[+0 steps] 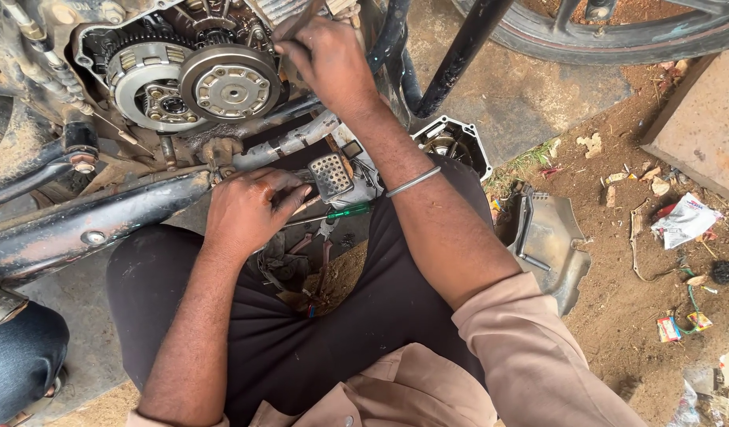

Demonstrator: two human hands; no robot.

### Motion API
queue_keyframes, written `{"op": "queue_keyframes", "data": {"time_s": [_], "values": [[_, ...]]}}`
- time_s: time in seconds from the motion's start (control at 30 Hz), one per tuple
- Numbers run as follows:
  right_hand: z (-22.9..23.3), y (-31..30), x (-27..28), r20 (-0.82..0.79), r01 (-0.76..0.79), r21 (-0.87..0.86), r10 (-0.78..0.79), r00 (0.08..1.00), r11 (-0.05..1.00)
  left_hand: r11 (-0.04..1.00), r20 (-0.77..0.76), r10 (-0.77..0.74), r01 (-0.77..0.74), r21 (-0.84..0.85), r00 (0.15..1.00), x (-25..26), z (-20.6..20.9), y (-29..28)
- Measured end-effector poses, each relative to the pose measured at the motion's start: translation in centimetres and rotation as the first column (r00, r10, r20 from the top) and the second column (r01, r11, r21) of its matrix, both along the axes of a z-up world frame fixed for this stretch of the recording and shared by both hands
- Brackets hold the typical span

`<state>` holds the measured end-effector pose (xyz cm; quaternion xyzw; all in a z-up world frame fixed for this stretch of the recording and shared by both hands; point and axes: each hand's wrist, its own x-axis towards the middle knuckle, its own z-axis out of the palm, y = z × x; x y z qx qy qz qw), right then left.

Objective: Replacing or repairing internal engine and clutch components on a motorcycle.

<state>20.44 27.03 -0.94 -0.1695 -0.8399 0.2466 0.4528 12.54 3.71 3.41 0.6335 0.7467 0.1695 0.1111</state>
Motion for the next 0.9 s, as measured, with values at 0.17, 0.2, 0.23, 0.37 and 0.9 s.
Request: {"op": "queue_keyframes", "data": {"time_s": [0.17, 0.2, 0.23, 0.37, 0.9], "values": [[0.3, 0.7, 0.1, -0.11, -0.063, -0.209, 0.041, 0.993, 0.976, 1.0, -0.012, -0.001, 0.001, -0.001, 1.0, 0.0, 0.1, -0.3], [0.2, 0.9, 0.2, -0.101, -0.06, -0.17, 0.043, 0.994, 0.984, 1.0, -0.02, -0.004, 0.004, -0.009, 1.0, -0.1, 0.2, -0.1], [0.6, 0.9, 0.4, -0.102, -0.055, -0.169, 0.038, 0.994, 0.984, 1.0, -0.021, -0.009, 0.009, -0.008, 1.0, -0.1, 0.2, 0.0], [1.0, 0.8, 0.4, -0.116, -0.018, -0.037, 0.014, 0.993, 0.999, 1.0, 0.01, 0.007, -0.007, -0.003, 1.0, -0.1, 0.0, 0.0], [0.5, 0.4, 0.1, -0.119, 0.026, 0.064, -0.019, 0.993, 0.998, 0.998, 0.015, -0.039, 0.038, 0.043, 0.999, -0.2, 0.0, -0.1]]}}
